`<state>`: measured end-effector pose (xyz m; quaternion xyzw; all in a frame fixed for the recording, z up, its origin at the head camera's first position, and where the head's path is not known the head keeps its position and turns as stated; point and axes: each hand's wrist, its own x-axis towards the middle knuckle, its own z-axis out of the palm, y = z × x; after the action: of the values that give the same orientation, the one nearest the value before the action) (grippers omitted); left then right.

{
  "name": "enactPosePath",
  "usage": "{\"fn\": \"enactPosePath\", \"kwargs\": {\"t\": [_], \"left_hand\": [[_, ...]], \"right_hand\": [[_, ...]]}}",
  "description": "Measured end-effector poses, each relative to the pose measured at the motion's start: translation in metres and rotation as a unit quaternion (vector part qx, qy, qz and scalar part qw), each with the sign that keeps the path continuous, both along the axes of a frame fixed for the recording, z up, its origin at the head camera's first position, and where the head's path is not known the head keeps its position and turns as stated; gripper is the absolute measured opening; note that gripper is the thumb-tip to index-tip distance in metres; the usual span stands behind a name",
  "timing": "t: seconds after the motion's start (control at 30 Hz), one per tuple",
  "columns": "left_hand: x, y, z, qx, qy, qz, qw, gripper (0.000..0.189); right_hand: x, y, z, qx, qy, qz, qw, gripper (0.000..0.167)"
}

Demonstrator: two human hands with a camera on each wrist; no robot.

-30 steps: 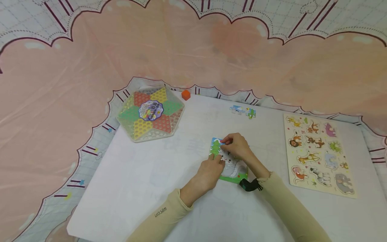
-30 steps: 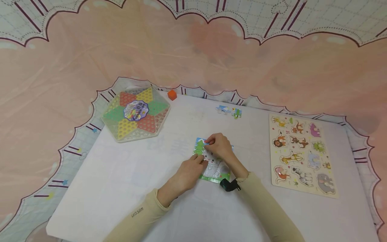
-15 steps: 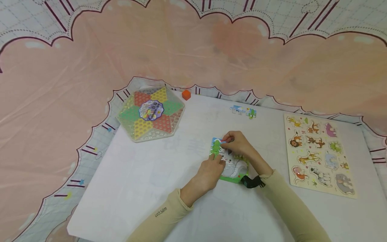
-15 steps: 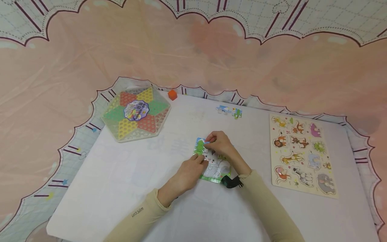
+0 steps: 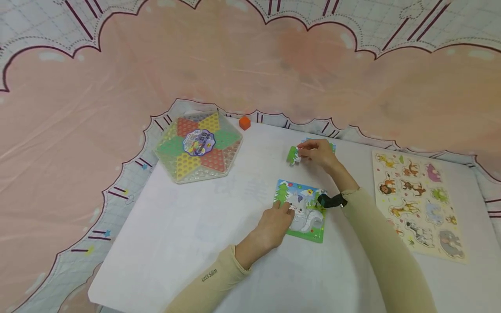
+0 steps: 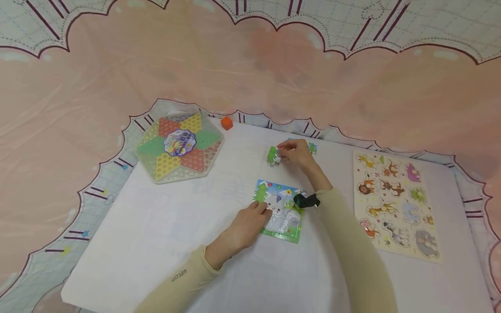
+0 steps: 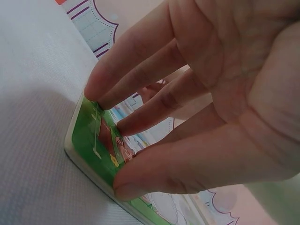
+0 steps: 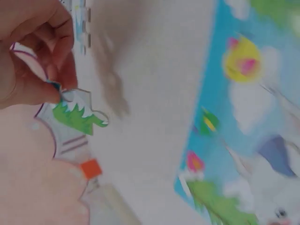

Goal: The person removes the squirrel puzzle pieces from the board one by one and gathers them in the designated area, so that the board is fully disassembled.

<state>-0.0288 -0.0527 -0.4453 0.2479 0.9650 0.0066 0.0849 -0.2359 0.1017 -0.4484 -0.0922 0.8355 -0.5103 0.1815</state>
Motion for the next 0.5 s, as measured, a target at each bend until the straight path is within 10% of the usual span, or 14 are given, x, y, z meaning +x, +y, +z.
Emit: {"fn": "enactPosePath", "kwargs": {"t": [0.2,0.5], "left_hand": [[0.001,0.0,0.001,-0.004,-0.003,-0.003,1.0,0.048],[0.001,-0.001,-0.001,-0.016,0.007,-0.009,0.9998,0.05]], "right_hand": [[-0.04,-0.005,-0.008,0.041,0.103,0.016,0.9938,0.021],[-0.062,-0.017,-0.009,0.118,0.094,0.012,0.9885,0.021]]}}
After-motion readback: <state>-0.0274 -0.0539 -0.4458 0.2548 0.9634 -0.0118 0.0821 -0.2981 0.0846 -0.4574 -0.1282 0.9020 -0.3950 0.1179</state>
